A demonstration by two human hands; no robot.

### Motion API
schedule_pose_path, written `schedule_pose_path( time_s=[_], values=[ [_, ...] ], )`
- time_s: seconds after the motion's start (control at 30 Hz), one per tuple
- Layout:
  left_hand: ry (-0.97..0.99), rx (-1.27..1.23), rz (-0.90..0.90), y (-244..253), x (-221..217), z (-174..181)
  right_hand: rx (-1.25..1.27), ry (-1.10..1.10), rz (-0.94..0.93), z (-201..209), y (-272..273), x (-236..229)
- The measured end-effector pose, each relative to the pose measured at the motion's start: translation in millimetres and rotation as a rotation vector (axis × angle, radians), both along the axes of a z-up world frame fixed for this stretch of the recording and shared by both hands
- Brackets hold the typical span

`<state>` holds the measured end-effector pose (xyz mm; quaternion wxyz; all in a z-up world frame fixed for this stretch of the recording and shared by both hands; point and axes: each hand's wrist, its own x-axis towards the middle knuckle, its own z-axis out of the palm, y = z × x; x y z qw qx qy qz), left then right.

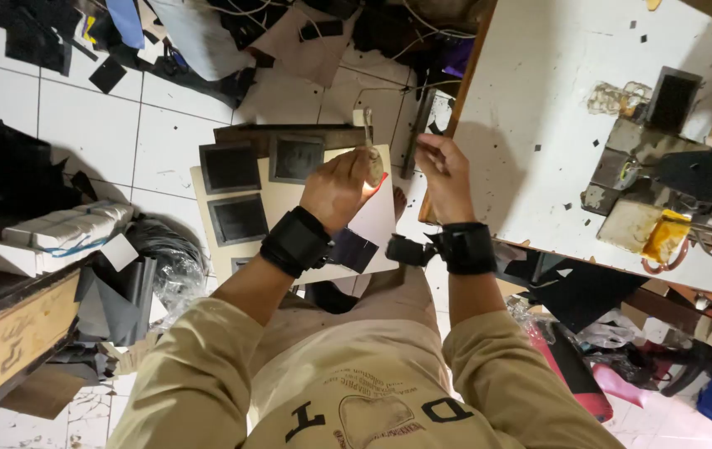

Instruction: The person folds the edges and applies adhesive to small rectangular leather pieces.

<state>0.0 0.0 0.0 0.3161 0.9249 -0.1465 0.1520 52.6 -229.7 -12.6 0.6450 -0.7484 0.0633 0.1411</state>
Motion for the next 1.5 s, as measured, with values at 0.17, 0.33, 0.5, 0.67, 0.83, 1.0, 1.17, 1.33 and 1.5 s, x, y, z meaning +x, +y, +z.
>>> schedule_pose_path(
  time_s=[0.17, 0.33, 0.5, 0.67, 0.83, 1.0, 1.17, 1.33, 1.5],
  values=[
    [0.165, 0.05, -0.049, 43, -26, 26, 0.103, 0.023, 0.043, -8, -11, -23],
    [0.207, 0.146, 0.16, 84, -79, 32, 0.097, 0.007, 0.086, -4, -13, -48],
    [0.374, -0.069, 0.381, 109, -135, 33, 0.092, -0.051, 0.128, 17, -2, -78],
    [0.278, -0.131, 0.42, 113, -193, 18, 0.142, -0.1, 0.156, -2, -2, -114],
    [0.248, -0.159, 0.514, 90, -266, 10, 0.077, -0.13, 0.236, -30, -1, -165],
    [0.171, -0.283, 0.433, 69, -334, 5, 0.082, -0.149, 0.287, -29, -14, -220],
    [0.098, -0.334, 0.402, 50, -381, 25, 0.082, -0.156, 0.276, -19, -31, -255],
    [0.074, -0.389, 0.375, 34, -408, 30, 0.133, -0.165, 0.247, -26, -46, -270],
    [0.075, -0.425, 0.404, 42, -422, 16, 0.148, -0.088, 0.218, -52, -42, -269]
  ],
)
